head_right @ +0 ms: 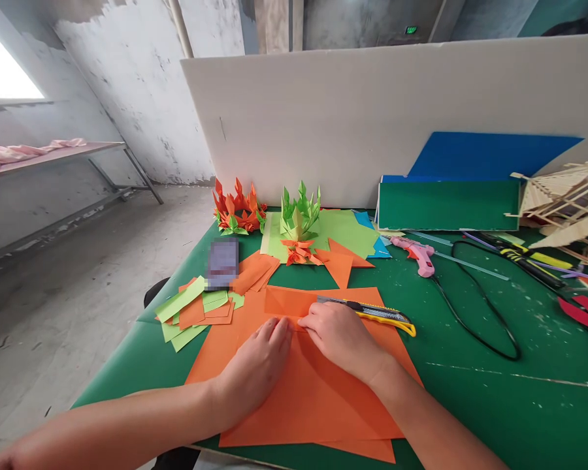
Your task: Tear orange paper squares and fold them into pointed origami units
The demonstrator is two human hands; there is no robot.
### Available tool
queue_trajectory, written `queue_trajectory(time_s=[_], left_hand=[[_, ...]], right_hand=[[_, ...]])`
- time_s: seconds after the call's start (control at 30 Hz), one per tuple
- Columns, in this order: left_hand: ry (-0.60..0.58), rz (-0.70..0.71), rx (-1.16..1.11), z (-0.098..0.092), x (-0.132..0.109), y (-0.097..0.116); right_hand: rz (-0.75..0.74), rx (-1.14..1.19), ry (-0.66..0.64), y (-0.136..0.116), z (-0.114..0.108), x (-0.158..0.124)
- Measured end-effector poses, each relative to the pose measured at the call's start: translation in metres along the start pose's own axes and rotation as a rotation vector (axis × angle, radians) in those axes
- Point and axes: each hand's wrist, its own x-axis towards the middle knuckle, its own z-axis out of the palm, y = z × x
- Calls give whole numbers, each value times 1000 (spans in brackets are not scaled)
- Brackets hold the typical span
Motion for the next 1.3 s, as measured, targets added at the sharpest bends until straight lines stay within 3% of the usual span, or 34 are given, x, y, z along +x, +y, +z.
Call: queue_trajectory(time_s=[0.23, 0.57, 0.7, 0.87, 1.3], left_hand=[[28, 1, -23, 8, 0, 2], [56, 81, -13, 1, 2, -6], [53, 102, 14, -1, 3, -8], [52, 87, -15, 1, 3, -8], [80, 72, -38, 6, 5, -9]], right_hand=[[-26, -29, -12, 1, 0, -1], [-21, -21, -42, -5, -4, 1], [-30, -38, 14, -8, -7, 0], [-133, -38, 25, -7, -8, -2], [-150, -55, -10, -2, -4, -1]])
